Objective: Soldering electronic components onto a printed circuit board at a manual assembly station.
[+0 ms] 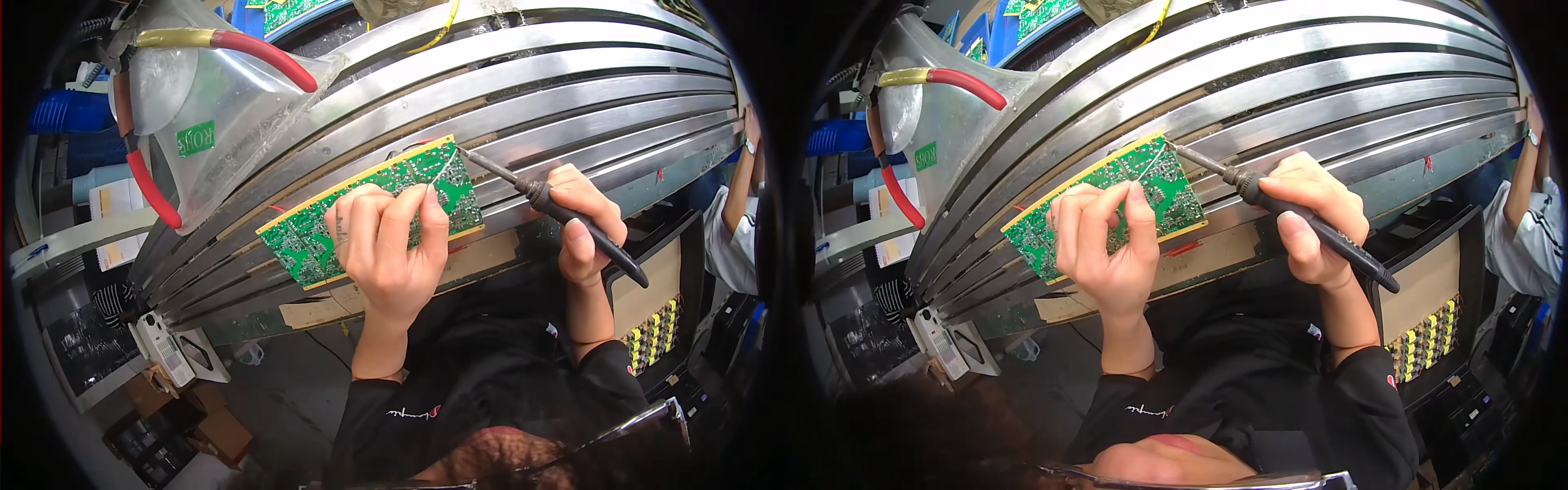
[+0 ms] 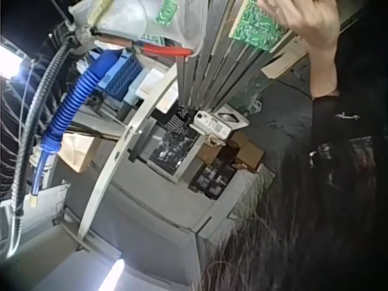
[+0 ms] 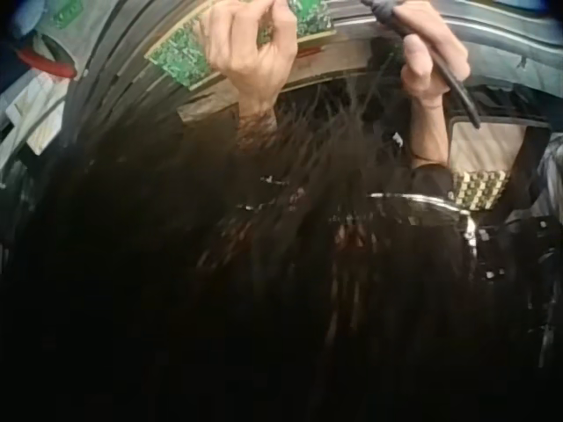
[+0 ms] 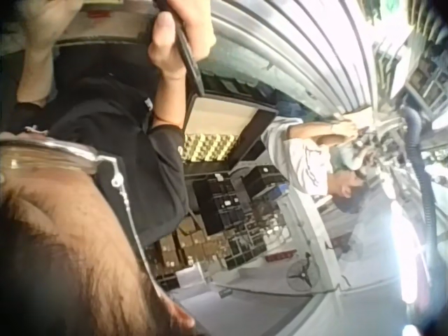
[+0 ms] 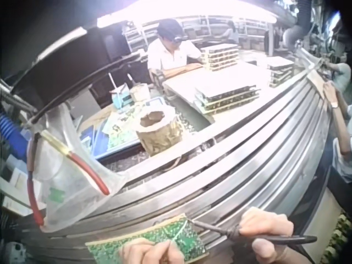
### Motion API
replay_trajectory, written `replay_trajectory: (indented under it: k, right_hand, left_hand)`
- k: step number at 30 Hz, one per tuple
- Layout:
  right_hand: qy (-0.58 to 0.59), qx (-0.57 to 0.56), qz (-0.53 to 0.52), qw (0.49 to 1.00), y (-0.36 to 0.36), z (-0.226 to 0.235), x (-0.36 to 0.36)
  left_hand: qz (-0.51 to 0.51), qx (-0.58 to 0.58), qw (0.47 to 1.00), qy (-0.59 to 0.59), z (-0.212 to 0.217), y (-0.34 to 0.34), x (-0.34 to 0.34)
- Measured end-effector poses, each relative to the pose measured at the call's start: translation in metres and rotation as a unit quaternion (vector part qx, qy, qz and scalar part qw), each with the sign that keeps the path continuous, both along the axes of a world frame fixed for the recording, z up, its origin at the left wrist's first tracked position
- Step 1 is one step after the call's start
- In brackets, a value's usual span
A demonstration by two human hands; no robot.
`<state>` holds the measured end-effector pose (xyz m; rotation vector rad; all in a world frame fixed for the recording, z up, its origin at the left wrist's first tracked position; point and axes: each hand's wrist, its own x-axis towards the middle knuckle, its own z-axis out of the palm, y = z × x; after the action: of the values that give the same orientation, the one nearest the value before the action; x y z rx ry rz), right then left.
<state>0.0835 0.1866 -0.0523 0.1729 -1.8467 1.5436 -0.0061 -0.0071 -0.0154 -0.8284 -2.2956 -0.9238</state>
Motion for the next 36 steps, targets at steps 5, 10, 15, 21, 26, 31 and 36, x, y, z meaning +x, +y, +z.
replay_trajectory:
  k: [5, 10, 15, 21, 26, 31, 36]
  right_hand:
    - [-0.005, -0.013, 0.009, 1.000, 0.002, 0.003, -0.001]
    - [0.021, -0.002, 0.029, 0.999, 0.006, 0.001, -0.003]
    - [0.037, 0.015, 0.030, 0.999, 0.005, 0.001, -0.003]
    - [0.034, 0.007, 0.034, 0.999, 0.006, -0.001, -0.002]
    - [0.040, 0.016, 0.028, 0.999, 0.003, -0.002, -0.003]
    - [0.043, 0.026, 0.021, 0.999, 0.003, -0.002, -0.002]
    - [0.051, 0.023, 0.013, 0.998, 0.004, -0.004, -0.001]
  left_hand:
    - [0.001, -0.025, 1.000, 0.001, 0.004, 0.004, -0.003]
    - [0.005, -0.041, 0.999, -0.002, 0.008, 0.008, -0.004]
    - [0.006, -0.038, 0.999, 0.006, 0.009, 0.008, -0.005]
    - [0.006, -0.038, 0.999, 0.013, 0.010, 0.012, -0.008]
    - [0.005, -0.037, 0.999, 0.010, 0.012, 0.013, -0.008]
    - [0.028, 0.014, 0.998, -0.050, 0.015, 0.004, 0.002]
    - [0.062, 0.052, 0.994, -0.070, 0.017, -0.009, 0.010]
